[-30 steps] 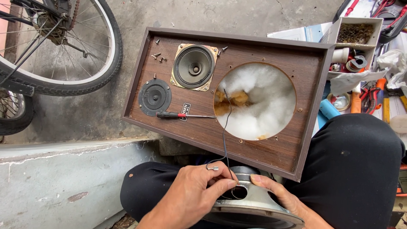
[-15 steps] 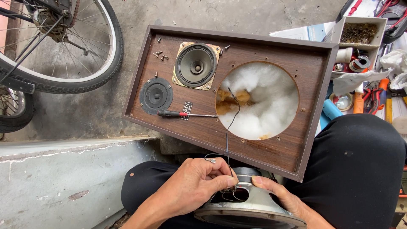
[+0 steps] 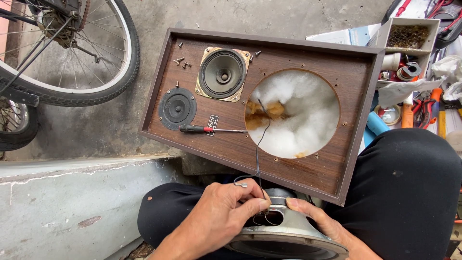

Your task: Disassembling a speaker cabinet by unscrewing and removing the woofer driver.

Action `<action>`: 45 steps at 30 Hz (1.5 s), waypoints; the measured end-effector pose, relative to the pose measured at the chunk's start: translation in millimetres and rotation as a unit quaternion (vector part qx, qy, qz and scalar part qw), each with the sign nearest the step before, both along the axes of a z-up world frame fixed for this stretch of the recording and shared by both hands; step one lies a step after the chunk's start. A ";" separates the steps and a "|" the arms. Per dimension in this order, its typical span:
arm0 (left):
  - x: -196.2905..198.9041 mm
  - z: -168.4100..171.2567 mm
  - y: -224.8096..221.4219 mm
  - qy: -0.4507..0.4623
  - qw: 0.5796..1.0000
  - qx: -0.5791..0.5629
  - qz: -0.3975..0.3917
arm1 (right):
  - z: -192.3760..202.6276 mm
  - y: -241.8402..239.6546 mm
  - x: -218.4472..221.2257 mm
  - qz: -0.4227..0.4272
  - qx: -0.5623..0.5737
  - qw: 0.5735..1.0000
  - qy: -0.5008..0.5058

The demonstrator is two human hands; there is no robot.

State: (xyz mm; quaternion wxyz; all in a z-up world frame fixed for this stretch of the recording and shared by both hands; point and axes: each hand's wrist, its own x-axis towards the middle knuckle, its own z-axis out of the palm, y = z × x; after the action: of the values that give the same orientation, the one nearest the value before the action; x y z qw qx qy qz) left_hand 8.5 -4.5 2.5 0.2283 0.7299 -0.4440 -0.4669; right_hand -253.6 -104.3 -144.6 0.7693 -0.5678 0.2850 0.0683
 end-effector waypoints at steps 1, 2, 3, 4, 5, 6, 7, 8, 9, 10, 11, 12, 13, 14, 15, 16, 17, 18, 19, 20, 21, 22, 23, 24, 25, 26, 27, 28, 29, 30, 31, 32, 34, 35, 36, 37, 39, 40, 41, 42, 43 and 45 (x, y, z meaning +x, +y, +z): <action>1.8 1.8 -3.5 0.020 0.998 0.050 0.016 | 20.8 -5.0 21.0 -0.090 0.166 0.976 0.110; 3.2 3.0 -7.6 0.041 0.994 0.100 0.032 | 41.7 -10.6 41.1 -0.175 0.324 0.905 0.213; 3.0 4.7 -9.5 0.042 0.994 0.099 0.030 | 43.3 -10.4 42.7 -0.177 0.324 0.905 0.213; 3.4 7.1 -10.6 0.038 0.993 0.106 0.020 | 45.0 -9.9 45.5 -0.176 0.347 0.894 0.221; 3.8 9.6 -11.6 0.034 0.993 0.112 0.009 | 46.8 -9.5 48.3 -0.175 0.370 0.883 0.228; 2.7 5.5 -6.7 0.033 0.993 0.112 0.010 | 34.0 -8.0 43.7 -0.174 0.370 0.884 0.228; 1.5 1.4 -1.9 0.001 0.999 0.045 -0.017 | 21.2 -6.7 39.1 -0.173 0.338 0.895 0.232; -0.2 -3.0 2.6 -0.030 0.998 -0.021 -0.044 | 8.7 -5.1 33.3 -0.173 0.306 0.906 0.236; -2.5 -7.0 5.6 -0.030 0.998 -0.021 -0.045 | -3.8 -2.8 15.2 -0.174 0.306 0.906 0.237; -4.4 -10.8 8.3 -0.052 0.995 -0.070 -0.047 | -16.5 -1.1 -2.1 -0.073 0.071 0.995 0.002; -6.2 -14.6 11.2 -0.074 0.989 -0.119 -0.049 | -29.2 0.9 -19.3 0.039 -0.170 0.957 -0.234; -6.6 -15.0 11.5 -0.074 0.989 -0.118 -0.049 | -33.2 2.1 -18.9 0.040 -0.170 0.957 -0.234; -7.0 -15.4 11.9 -0.070 0.989 -0.125 -0.048 | -37.2 3.3 -18.5 0.028 -0.171 0.952 -0.251; -7.1 -16.0 11.5 -0.066 0.988 -0.133 -0.047 | -41.5 4.0 -17.8 0.016 -0.174 0.948 -0.268; -5.2 -12.9 9.7 -0.066 0.988 -0.133 -0.047 | -44.0 5.5 -21.7 0.016 -0.174 0.947 -0.268; -3.2 -9.6 7.8 -0.055 0.994 -0.082 -0.045 | -46.4 7.4 -25.8 0.011 -0.107 0.975 -0.197; -1.3 -6.4 6.0 -0.044 0.998 -0.031 -0.042 | -48.7 9.2 -29.9 0.005 -0.039 0.992 -0.123; 1.6 -4.6 2.2 -0.045 0.998 -0.031 -0.042 | -16.8 2.0 -3.0 0.005 -0.039 0.992 -0.123; 4.5 -3.0 -1.5 -0.018 0.999 0.015 -0.027 | 15.0 -5.0 23.8 -0.103 0.167 0.978 0.073; 6.7 -1.3 -4.9 0.009 0.998 0.061 -0.013 | 47.2 -11.7 49.8 -0.198 0.363 0.872 0.261; 7.8 1.4 -8.1 0.010 0.998 0.062 -0.013 | 42.8 -10.3 48.9 -0.198 0.364 0.872 0.261; 9.3 4.3 -11.8 0.034 0.995 0.093 -0.007 | 38.3 -9.8 48.8 -0.194 0.362 0.875 0.256; 11.0 7.3 -15.6 0.058 0.991 0.124 0.000 | 33.9 -9.3 48.8 -0.191 0.361 0.877 0.251; 10.0 8.0 -14.2 0.058 0.991 0.123 0.000 | 12.6 -4.6 26.2 -0.190 0.361 0.878 0.251; 9.0 8.5 -13.1 0.042 0.992 0.117 0.000 | -8.8 -0.2 3.6 -0.099 0.178 0.978 0.051; 7.6 8.4 -12.5 0.028 0.993 0.111 -0.002 | -30.3 4.1 -19.9 0.004 -0.017 0.988 -0.156; 4.7 2.0 -6.4 0.028 0.994 0.110 -0.002 | -37.7 4.4 -18.8 0.004 -0.017 0.988 -0.156; 1.5 -4.4 0.1 -0.008 1.000 0.017 -0.024 | -44.9 5.2 -17.9 -0.011 0.029 0.993 -0.112; -1.6 -10.8 6.5 -0.045 0.995 -0.077 -0.045 | -52.1 6.1 -17.0 -0.025 0.076 0.994 -0.069; -3.8 -13.7 9.9 -0.045 0.995 -0.077 -0.045 | -48.3 5.4 -17.0 -0.025 0.076 0.994 -0.069; -6.1 -16.5 13.2 -0.054 0.989 -0.130 -0.044 | -44.4 4.7 -17.0 -0.002 -0.051 0.984 -0.169; -8.5 -19.2 16.2 -0.063 0.980 -0.183 -0.044 | -40.1 3.6 -17.4 0.021 -0.178 0.948 -0.264; -8.4 -18.5 14.6 -0.059 0.982 -0.175 -0.039 | -6.3 -0.3 -13.3 0.023 -0.152 0.964 -0.217; -8.3 -17.6 14.1 -0.056 0.984 -0.168 -0.034 | 10.8 -2.0 -10.9 0.025 -0.126 0.977 -0.169; -7.9 -16.7 14.1 -0.057 0.983 -0.170 -0.034 | -11.9 -0.3 -17.6 0.024 -0.128 0.977 -0.169; -7.6 -14.7 13.6 -0.031 0.987 -0.153 -0.028 | -33.4 0.8 -24.3 0.046 -0.135 0.970 -0.197; -0.7 -10.6 4.2 -0.015 0.988 -0.152 -0.028 | -40.0 -6.9 -22.5 0.065 -0.159 0.957 -0.233; 2.6 -7.7 0.0 0.042 0.999 -0.033 0.003 | -23.6 -9.5 -18.3 0.064 -0.116 0.976 -0.173; 5.7 -4.6 -4.1 0.096 0.991 0.087 0.036 | -7.0 -11.6 -14.6 0.062 -0.072 0.989 -0.112; 7.8 1.0 -10.0 0.092 0.992 0.079 0.032 | -6.4 -10.9 2.5 0.059 -0.081 0.988 -0.115; 9.6 6.2 -15.9 0.105 0.985 0.130 0.048 | -6.2 -10.4 19.6 -0.077 0.142 0.986 0.029; 12.1 9.6 -22.7 0.115 0.976 0.174 0.061 | -8.4 -9.3 37.3 -0.211 0.351 0.898 0.162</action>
State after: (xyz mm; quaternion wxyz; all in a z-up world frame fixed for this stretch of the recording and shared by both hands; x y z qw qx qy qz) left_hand 20.6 -27.2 12.1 0.1755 0.7257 -0.2814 -0.6028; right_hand -216.3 -113.6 -153.1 0.8585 -0.1684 0.4758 0.0910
